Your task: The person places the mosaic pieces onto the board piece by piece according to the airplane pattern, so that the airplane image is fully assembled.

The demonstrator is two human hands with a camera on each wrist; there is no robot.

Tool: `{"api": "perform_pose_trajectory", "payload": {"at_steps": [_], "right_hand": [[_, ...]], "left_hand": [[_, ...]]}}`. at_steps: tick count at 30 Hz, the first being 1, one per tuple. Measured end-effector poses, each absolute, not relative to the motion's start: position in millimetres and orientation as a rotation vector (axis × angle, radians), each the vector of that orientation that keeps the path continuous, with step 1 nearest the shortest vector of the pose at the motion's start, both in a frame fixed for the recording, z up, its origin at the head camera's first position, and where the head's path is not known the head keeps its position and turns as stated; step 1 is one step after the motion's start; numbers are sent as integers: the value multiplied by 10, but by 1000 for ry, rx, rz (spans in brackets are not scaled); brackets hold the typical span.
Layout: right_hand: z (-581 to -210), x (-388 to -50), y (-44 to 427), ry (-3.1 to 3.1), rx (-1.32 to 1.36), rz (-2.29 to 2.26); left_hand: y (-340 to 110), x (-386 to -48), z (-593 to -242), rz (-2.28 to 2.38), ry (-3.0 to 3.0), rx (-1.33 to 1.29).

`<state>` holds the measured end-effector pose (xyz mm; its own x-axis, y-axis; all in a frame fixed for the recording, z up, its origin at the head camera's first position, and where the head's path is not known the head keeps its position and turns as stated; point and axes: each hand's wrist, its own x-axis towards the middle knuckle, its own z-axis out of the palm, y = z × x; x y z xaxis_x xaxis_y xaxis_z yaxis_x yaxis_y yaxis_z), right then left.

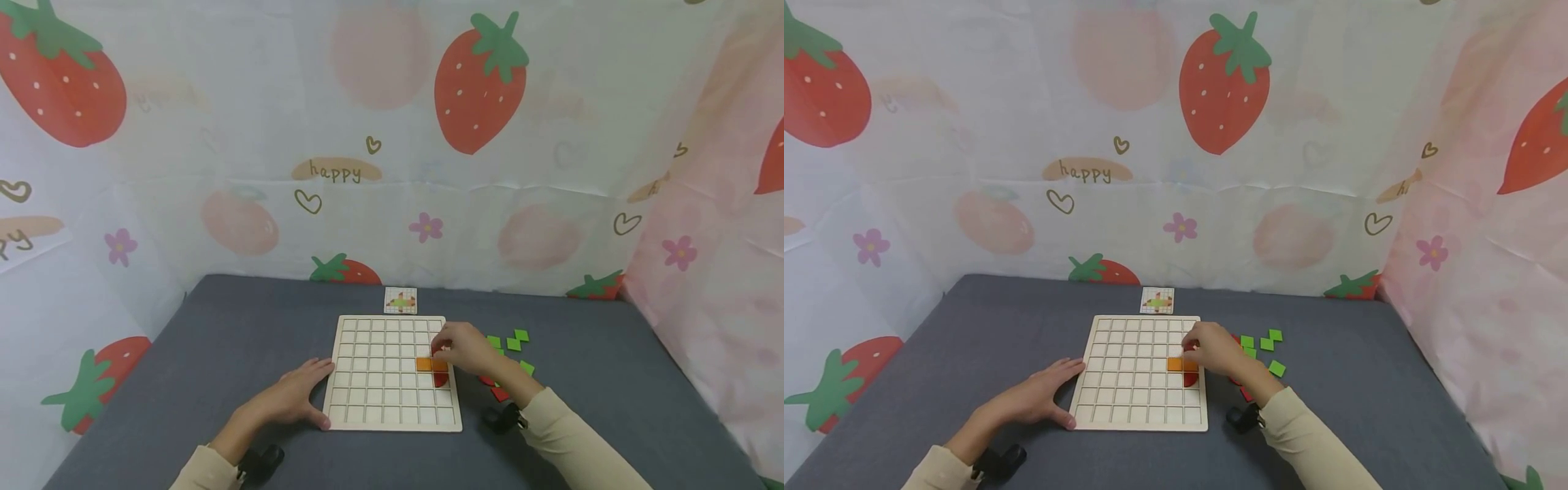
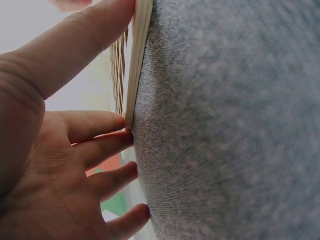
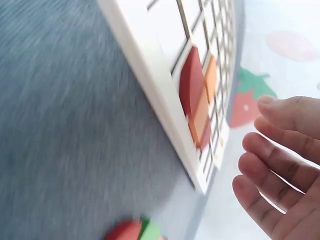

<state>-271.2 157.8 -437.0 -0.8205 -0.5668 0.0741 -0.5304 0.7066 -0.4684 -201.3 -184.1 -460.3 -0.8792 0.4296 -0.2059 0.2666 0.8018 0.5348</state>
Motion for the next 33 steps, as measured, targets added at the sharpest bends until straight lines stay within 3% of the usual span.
{"api": "perform_pose_trajectory", "payload": {"at_steps": [20, 33], "right_hand": [[-4437, -2533, 2458, 2885, -679, -727], [-4489, -2471, 2648, 2877, -678, -617]], "left_hand": [[-1822, -2013, -4592, 727, 2662, 505], [-1817, -2019, -4588, 741, 2663, 490]]}}
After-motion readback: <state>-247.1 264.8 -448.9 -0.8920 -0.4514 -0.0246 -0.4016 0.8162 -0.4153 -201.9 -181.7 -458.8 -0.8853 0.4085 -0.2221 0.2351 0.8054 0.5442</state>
